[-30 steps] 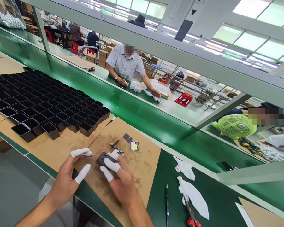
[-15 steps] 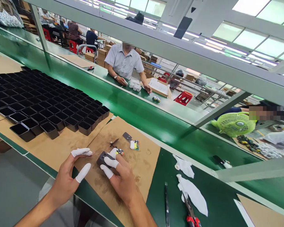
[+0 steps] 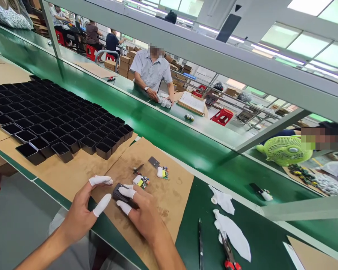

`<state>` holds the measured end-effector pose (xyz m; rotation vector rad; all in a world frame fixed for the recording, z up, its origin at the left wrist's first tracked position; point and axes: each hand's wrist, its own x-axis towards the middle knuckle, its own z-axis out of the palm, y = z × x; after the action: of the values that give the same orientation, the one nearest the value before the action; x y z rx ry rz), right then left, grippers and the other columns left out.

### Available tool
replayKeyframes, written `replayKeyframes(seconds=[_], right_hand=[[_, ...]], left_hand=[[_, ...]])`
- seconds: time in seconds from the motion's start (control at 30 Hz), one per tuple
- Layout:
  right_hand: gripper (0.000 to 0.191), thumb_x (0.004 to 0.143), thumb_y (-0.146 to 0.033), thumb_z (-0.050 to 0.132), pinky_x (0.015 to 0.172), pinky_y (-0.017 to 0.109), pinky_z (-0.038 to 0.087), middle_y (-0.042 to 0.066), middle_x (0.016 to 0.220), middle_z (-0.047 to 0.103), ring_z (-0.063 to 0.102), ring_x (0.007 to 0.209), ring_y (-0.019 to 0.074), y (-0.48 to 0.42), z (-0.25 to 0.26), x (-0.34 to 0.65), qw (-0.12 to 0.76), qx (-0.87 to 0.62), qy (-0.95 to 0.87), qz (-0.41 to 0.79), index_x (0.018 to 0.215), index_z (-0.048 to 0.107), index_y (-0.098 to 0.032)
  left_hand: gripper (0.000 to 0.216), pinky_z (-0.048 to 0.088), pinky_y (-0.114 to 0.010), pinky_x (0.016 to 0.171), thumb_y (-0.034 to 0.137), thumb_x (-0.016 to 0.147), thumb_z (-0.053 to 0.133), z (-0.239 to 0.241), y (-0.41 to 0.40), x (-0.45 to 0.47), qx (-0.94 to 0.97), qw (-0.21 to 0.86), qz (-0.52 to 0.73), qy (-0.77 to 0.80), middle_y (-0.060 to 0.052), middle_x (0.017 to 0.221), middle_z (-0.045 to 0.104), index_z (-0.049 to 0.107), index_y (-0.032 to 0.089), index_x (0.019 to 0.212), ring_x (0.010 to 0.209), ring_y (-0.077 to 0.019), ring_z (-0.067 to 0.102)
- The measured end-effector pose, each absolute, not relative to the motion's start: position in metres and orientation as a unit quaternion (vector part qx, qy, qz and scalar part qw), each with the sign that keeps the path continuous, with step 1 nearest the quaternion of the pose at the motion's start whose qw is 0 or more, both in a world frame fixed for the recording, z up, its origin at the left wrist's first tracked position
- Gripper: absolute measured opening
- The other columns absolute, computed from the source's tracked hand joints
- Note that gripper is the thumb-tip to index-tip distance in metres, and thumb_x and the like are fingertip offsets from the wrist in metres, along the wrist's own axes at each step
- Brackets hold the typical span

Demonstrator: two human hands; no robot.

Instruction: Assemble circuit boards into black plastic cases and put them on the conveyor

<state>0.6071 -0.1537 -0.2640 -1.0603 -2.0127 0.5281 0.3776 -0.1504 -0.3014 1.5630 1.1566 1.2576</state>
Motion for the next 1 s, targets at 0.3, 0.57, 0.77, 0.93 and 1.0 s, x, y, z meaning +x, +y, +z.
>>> replayKeyframes(seconds=[0.3, 0.57, 0.77, 0.93, 1.0], right_hand=[[0.027, 0.116, -0.024, 0.074, 0.092, 0.036, 0.072, 0.011, 0.122, 0.083, 0.084, 0.109, 0.0251, -0.160, -0.262, 0.603, 0.412, -0.405, -0.798, 0.173, 0.143, 0.079, -0.029], [0.031, 0.114, -0.021, 0.078, 0.089, 0.033, 0.074, 0.008, 0.120, 0.085, 0.087, 0.107, 0.0247, -0.158, -0.269, 0.603, 0.437, -0.393, -0.798, 0.134, 0.143, 0.079, -0.031], [0.058, 0.112, -0.010, 0.073, 0.109, 0.041, 0.072, 0.008, 0.138, 0.080, 0.083, 0.126, 0.0258, -0.159, -0.272, 0.614, 0.519, -0.408, -0.747, 0.073, 0.161, 0.063, -0.039], [0.018, 0.116, -0.023, 0.072, 0.078, 0.031, 0.073, 0.007, 0.108, 0.082, 0.084, 0.090, 0.0226, -0.155, -0.260, 0.607, 0.408, -0.419, -0.801, 0.128, 0.129, 0.084, -0.028], [0.016, 0.118, -0.025, 0.070, 0.076, 0.031, 0.071, 0.008, 0.104, 0.081, 0.083, 0.088, 0.0228, -0.154, -0.260, 0.606, 0.402, -0.423, -0.802, 0.126, 0.125, 0.084, -0.026]], left_hand=[[0.030, 0.056, -0.050, 0.122, 0.037, 0.111, 0.071, -0.301, -0.149, 0.377, 0.632, 0.381, 0.505, 0.448, -0.009, 0.139, 0.079, 0.068, 0.031, 0.140, 0.133, -0.0312, 0.075], [0.026, 0.059, -0.047, 0.118, 0.040, 0.114, 0.068, -0.298, -0.150, 0.375, 0.644, 0.378, 0.487, 0.453, -0.008, 0.138, 0.078, 0.067, 0.032, 0.139, 0.132, -0.0288, 0.075], [0.025, 0.061, -0.049, 0.117, 0.039, 0.112, 0.069, -0.295, -0.149, 0.376, 0.651, 0.353, 0.496, 0.454, -0.011, 0.138, 0.080, 0.070, 0.028, 0.134, 0.129, -0.0303, 0.077], [0.026, 0.060, -0.052, 0.121, 0.039, 0.111, 0.069, -0.294, -0.149, 0.376, 0.662, 0.336, 0.484, 0.463, -0.011, 0.138, 0.081, 0.073, 0.028, 0.133, 0.134, -0.0332, 0.076], [0.025, 0.059, -0.053, 0.123, 0.039, 0.111, 0.070, -0.295, -0.149, 0.376, 0.663, 0.337, 0.481, 0.464, -0.009, 0.137, 0.082, 0.074, 0.029, 0.133, 0.137, -0.0334, 0.075]])
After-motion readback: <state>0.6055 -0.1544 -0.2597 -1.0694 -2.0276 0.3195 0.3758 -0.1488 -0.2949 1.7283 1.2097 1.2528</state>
